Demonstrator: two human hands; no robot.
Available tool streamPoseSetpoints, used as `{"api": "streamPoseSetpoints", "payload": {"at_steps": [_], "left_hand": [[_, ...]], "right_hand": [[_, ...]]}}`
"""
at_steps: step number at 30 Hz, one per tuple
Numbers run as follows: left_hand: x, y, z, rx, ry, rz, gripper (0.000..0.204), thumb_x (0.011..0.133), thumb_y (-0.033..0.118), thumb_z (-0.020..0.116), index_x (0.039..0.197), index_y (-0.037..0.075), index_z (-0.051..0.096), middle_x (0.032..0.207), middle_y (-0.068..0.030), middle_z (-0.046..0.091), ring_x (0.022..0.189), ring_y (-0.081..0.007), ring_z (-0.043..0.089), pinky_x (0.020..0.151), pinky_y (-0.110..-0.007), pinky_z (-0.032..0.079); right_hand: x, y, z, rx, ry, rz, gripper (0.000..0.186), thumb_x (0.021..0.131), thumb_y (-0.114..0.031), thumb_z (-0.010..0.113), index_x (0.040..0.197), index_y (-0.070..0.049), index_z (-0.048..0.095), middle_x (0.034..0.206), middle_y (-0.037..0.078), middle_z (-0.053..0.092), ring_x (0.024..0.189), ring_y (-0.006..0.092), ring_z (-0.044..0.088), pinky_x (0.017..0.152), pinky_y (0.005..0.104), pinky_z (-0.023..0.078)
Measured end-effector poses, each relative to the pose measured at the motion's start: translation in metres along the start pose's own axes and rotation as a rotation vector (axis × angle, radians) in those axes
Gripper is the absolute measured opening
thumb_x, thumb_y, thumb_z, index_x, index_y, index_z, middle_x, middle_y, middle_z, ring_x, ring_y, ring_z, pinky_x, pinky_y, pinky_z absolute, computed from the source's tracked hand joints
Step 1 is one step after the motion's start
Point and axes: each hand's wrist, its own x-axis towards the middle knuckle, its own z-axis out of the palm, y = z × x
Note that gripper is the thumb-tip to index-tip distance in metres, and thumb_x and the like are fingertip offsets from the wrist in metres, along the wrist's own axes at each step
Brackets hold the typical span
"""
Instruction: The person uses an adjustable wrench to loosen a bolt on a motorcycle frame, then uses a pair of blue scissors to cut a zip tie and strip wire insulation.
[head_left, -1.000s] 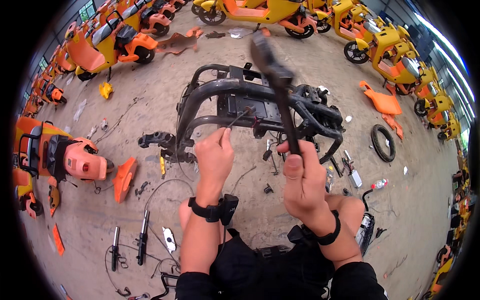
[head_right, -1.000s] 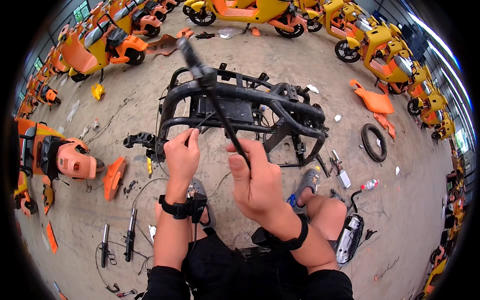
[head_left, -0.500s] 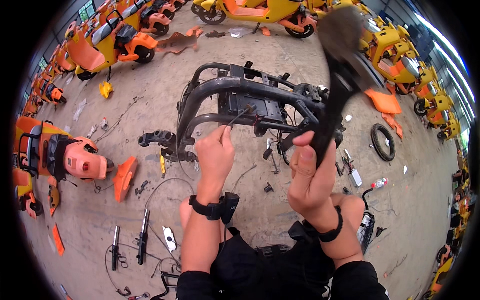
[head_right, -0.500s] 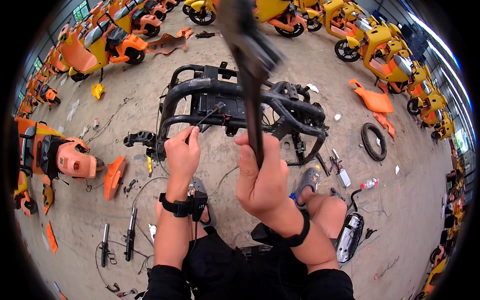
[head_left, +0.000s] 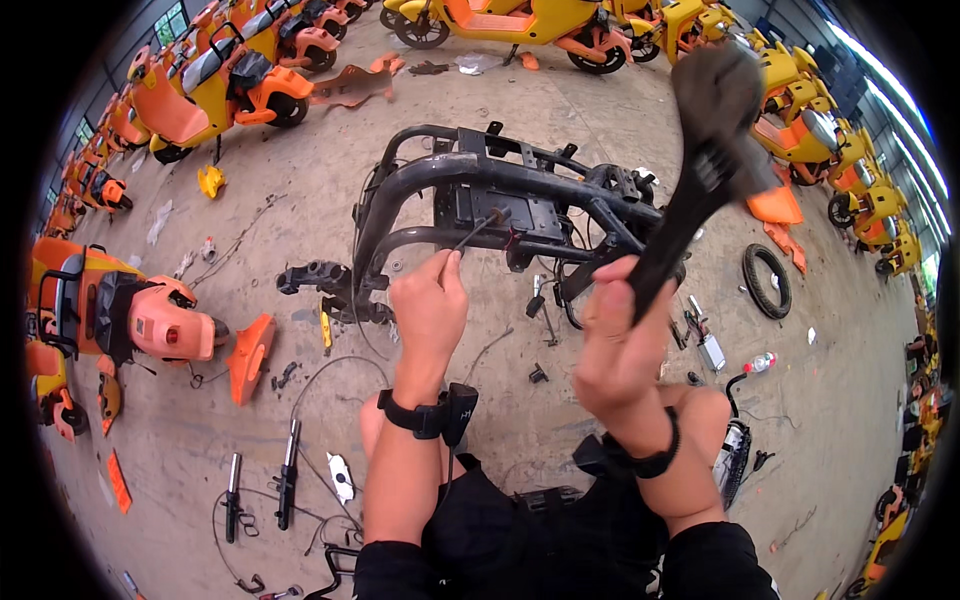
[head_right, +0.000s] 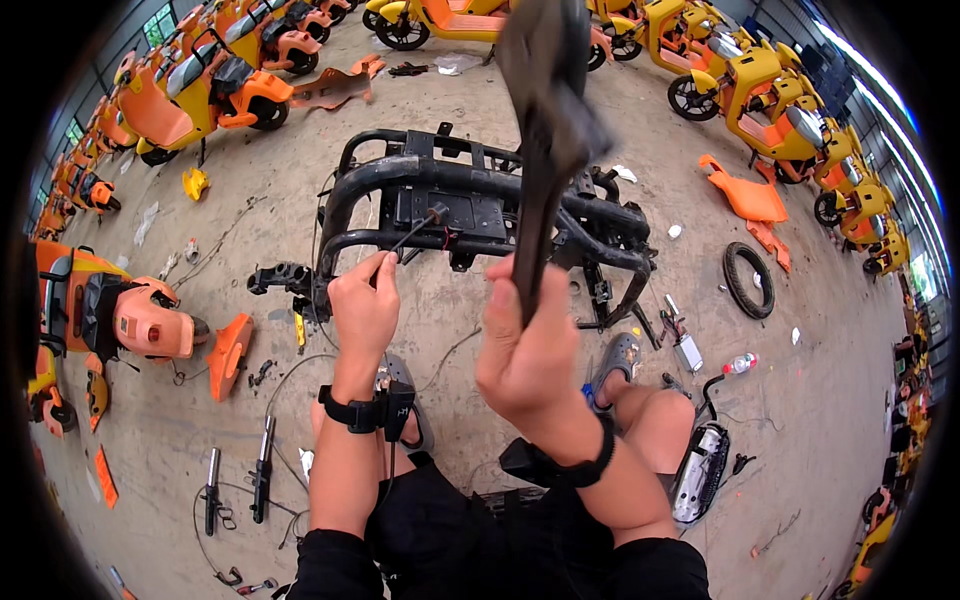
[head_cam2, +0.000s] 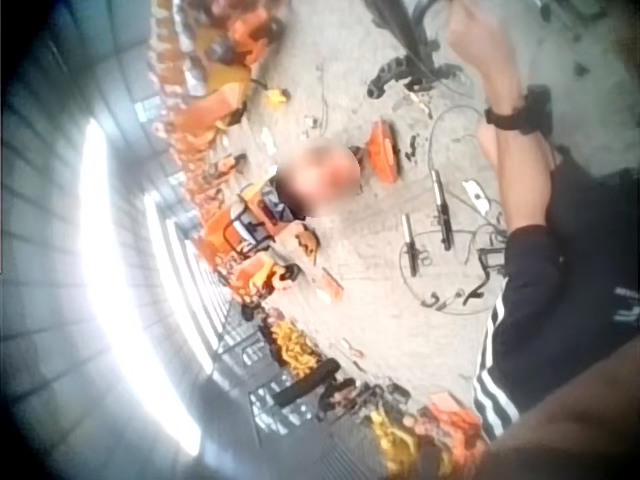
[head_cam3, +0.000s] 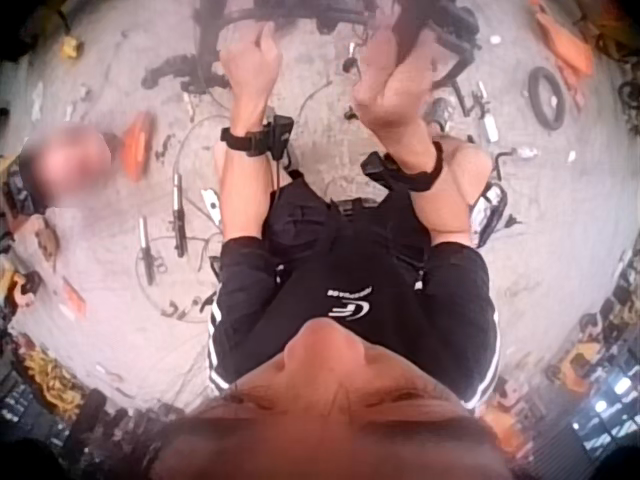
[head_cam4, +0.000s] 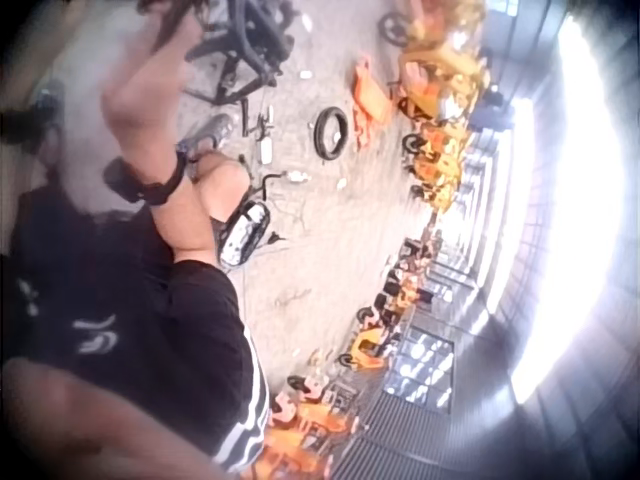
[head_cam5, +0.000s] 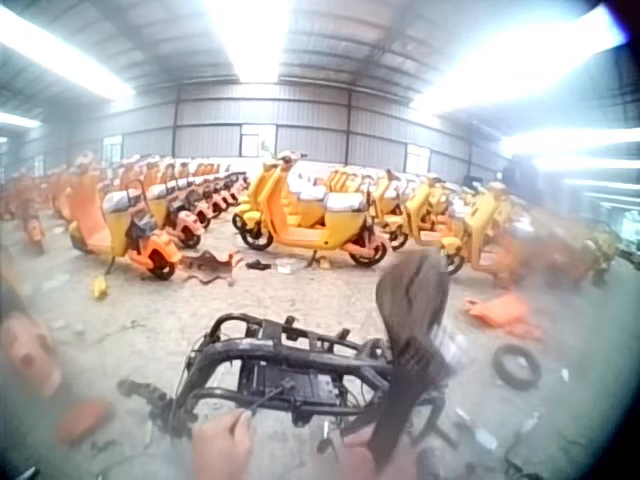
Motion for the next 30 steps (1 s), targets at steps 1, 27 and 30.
{"api": "streamPoseSetpoints", "payload": {"at_steps": [1,27,30], "left_hand": [[0.0,0.002,0.003,0.004,0.001,0.018,0.017,0.087,0.011,0.066,0.09,-0.005,0.069,0.062,-0.0218,0.058,0.049,-0.0293,0.057,0.05,-0.035,0.041],[0.004,0.0,0.0,-0.018,0.002,-0.009,0.018,0.088,0.012,0.066,0.091,-0.005,0.069,0.061,-0.0196,0.059,0.048,-0.024,0.052,0.05,-0.034,0.04],[0.005,0.002,0.006,-0.021,-0.012,0.007,0.018,0.087,0.012,0.066,0.091,-0.005,0.069,0.062,-0.02,0.059,0.048,-0.0258,0.055,0.051,-0.034,0.041]], "right_hand": [[-0.011,0.025,0.014,-0.095,-0.007,-0.034,0.016,0.099,-0.011,0.048,0.11,-0.001,0.053,0.063,0.013,0.05,0.055,0.0201,0.052,0.048,0.0328,0.039],[0.007,-0.024,-0.01,0.099,0.01,0.052,0.017,0.098,-0.01,0.05,0.11,0.001,0.051,0.072,0.019,0.059,0.061,0.035,0.063,0.052,0.0373,0.044],[-0.009,0.005,0.007,0.063,0.059,0.003,0.015,0.098,-0.011,0.05,0.106,0.001,0.051,0.066,0.017,0.054,0.055,0.0319,0.058,0.052,0.0357,0.043]]}}
